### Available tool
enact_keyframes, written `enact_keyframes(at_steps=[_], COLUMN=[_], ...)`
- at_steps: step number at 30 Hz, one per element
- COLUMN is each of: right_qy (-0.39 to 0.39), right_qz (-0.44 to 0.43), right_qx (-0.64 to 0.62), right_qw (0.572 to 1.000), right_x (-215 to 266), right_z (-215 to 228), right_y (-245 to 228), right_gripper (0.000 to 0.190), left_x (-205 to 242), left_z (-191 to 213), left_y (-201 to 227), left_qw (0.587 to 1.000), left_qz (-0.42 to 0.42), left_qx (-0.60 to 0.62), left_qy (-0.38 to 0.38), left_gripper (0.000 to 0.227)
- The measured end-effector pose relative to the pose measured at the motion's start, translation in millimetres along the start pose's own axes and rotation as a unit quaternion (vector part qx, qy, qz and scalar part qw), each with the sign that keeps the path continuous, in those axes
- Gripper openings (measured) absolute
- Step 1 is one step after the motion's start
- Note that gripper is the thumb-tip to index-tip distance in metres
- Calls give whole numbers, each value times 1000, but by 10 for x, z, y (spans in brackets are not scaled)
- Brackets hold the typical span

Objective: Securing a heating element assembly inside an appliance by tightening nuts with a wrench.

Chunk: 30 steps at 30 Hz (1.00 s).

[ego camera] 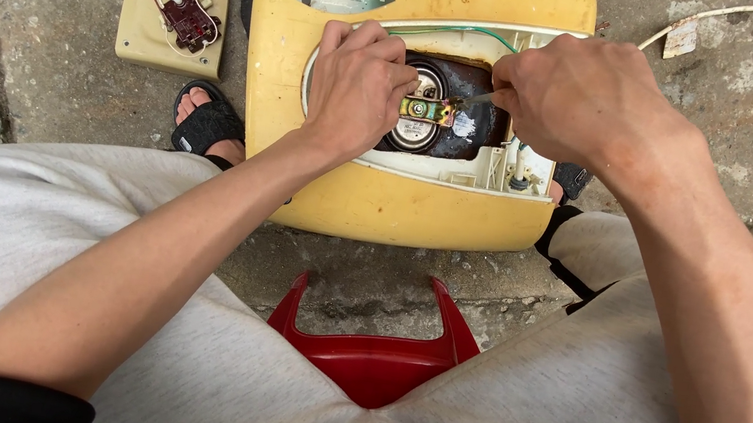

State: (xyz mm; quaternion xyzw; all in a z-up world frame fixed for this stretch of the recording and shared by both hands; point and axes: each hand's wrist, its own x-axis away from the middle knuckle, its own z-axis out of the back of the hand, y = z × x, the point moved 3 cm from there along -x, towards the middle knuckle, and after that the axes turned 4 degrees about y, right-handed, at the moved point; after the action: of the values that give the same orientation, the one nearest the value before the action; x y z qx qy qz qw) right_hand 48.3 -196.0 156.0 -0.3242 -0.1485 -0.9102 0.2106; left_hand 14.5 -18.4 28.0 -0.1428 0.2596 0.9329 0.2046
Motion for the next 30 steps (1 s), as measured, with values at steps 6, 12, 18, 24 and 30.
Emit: enact_keyframes(at_steps=[6,12,18,24,30], right_qy=[-1,30,24,-17,3], right_qz=[-10,15,-9,-59,-43], right_qx=[-33,-32,-32,-32,-43], right_qw=[999,999,999,998,998], right_x=[43,32,54,107,113], right_z=[34,17,19,109,136], right_y=[5,-8,105,243,258], right_gripper=[34,33,38,24,25], left_x=[16,-273,-466,-197,-110], left_z=[-45,184,567,570,523], left_y=[-25,34,-112,183,191], left_qw=[1000,999,982,882,777], left_qz=[-1,4,141,283,396], left_qx=[-26,24,122,174,270], left_qy=[-7,27,36,-333,-408], left_gripper=[24,13,64,24,66])
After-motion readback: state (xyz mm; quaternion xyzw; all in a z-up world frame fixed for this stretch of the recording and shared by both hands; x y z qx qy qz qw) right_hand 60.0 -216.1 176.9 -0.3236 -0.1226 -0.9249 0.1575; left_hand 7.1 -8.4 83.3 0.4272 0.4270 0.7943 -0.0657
